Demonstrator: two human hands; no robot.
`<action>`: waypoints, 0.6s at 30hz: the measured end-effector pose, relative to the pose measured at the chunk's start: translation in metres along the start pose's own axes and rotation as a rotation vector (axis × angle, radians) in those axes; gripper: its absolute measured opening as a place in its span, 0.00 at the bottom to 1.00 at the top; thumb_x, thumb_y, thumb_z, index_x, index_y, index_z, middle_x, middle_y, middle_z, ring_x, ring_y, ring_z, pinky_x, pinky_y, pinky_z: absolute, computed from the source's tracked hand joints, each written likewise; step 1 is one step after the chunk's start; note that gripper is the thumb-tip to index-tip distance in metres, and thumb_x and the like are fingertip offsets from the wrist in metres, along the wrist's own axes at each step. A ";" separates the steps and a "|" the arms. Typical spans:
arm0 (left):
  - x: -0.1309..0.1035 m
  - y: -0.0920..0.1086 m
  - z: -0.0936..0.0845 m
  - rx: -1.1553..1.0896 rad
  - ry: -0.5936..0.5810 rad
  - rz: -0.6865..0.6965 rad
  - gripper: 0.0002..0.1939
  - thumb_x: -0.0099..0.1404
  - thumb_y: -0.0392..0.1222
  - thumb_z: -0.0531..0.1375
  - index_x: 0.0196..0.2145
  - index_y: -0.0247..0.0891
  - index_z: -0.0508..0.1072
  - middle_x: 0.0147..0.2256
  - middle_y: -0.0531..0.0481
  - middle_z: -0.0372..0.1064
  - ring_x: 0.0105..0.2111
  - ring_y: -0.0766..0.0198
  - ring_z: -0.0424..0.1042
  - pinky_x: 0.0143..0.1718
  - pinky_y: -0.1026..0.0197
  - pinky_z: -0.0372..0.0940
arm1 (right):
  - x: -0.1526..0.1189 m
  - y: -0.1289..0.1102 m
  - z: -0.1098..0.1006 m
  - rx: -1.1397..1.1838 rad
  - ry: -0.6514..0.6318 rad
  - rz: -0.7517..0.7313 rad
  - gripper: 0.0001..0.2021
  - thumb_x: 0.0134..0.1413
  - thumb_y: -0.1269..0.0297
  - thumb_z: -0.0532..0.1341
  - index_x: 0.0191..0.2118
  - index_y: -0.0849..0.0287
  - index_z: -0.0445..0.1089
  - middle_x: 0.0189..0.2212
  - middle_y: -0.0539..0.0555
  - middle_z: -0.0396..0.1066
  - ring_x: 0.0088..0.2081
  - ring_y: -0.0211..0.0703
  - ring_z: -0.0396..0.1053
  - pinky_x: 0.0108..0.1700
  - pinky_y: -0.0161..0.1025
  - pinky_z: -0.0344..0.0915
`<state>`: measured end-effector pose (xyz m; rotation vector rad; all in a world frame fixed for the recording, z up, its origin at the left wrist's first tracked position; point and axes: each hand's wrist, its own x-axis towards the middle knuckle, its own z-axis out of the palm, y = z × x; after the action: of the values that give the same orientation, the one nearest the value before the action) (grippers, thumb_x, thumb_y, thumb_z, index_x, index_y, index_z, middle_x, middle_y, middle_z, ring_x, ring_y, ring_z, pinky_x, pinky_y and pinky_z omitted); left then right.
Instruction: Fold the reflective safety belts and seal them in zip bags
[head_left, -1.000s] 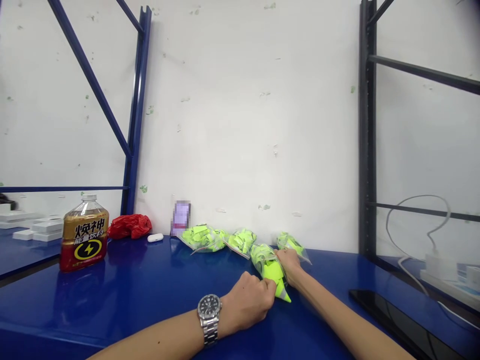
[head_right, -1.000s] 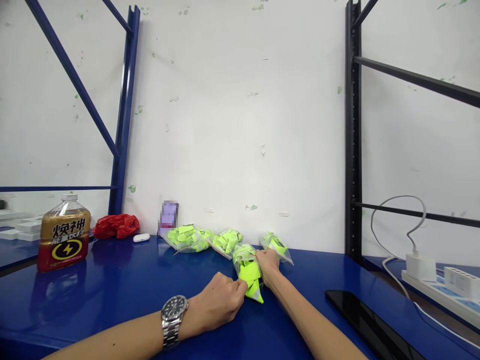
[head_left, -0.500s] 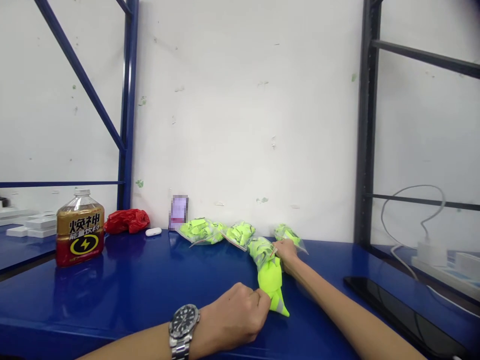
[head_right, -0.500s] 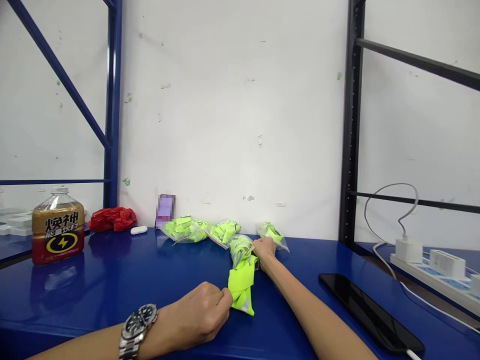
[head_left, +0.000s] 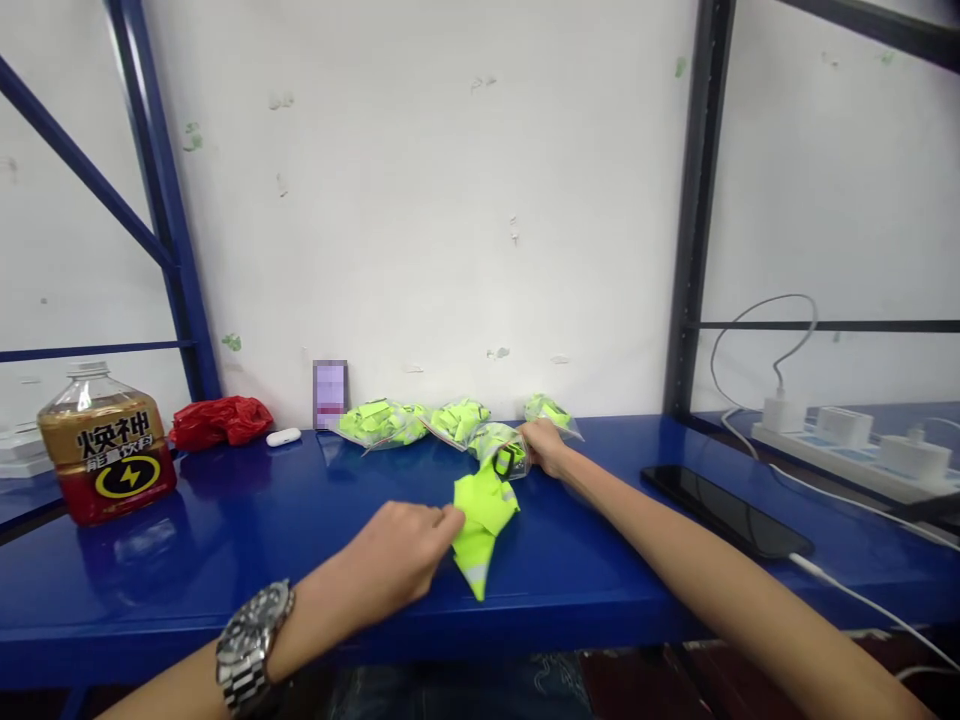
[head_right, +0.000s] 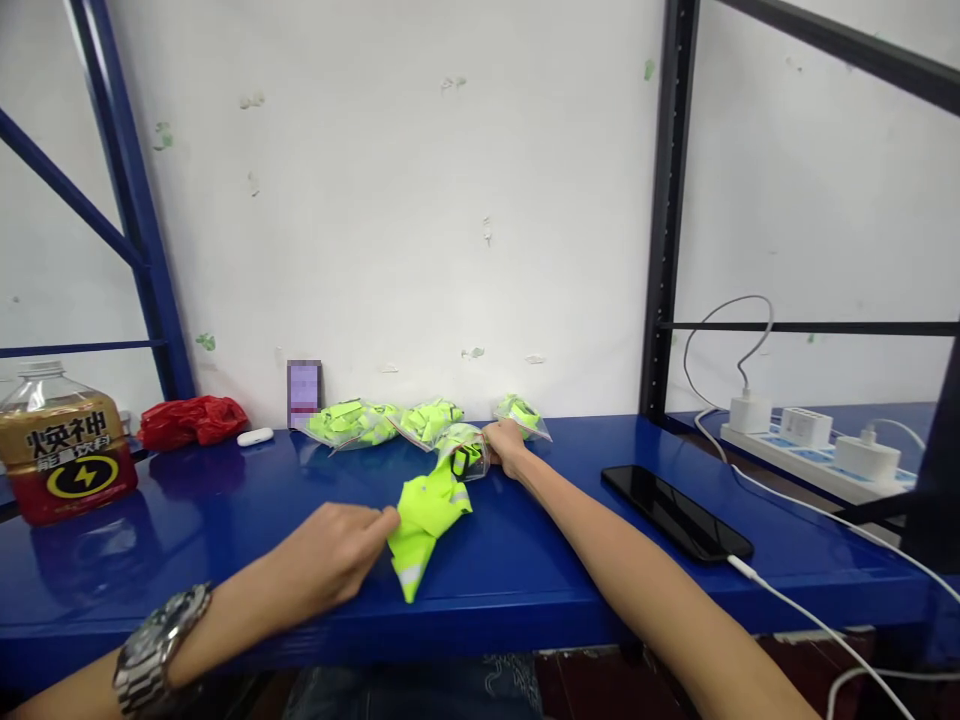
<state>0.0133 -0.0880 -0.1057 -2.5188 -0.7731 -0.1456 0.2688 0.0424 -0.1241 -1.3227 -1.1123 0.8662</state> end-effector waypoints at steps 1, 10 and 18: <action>0.000 -0.012 -0.001 -0.005 -0.049 -0.080 0.13 0.61 0.25 0.48 0.40 0.37 0.63 0.28 0.48 0.68 0.26 0.59 0.70 0.25 0.62 0.59 | -0.003 -0.002 0.000 -0.016 -0.022 0.018 0.05 0.47 0.67 0.58 0.24 0.57 0.61 0.12 0.48 0.60 0.19 0.40 0.65 0.20 0.34 0.63; 0.014 -0.033 -0.017 0.099 0.054 -0.338 0.09 0.67 0.34 0.48 0.41 0.35 0.67 0.34 0.43 0.67 0.36 0.55 0.69 0.36 0.57 0.63 | -0.025 -0.018 -0.003 -0.270 -0.034 -0.033 0.12 0.47 0.58 0.63 0.21 0.59 0.63 0.12 0.51 0.61 0.18 0.40 0.64 0.22 0.33 0.58; 0.069 -0.009 0.014 0.006 0.104 -0.399 0.15 0.70 0.48 0.48 0.38 0.33 0.65 0.33 0.41 0.66 0.34 0.54 0.69 0.32 0.58 0.62 | -0.020 -0.008 0.004 -0.375 -0.039 -0.207 0.13 0.49 0.57 0.62 0.21 0.59 0.65 0.12 0.47 0.56 0.19 0.37 0.58 0.21 0.32 0.54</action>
<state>0.0653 -0.0409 -0.0974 -2.3004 -1.2205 -0.4047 0.2587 0.0233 -0.1187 -1.4645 -1.4642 0.5480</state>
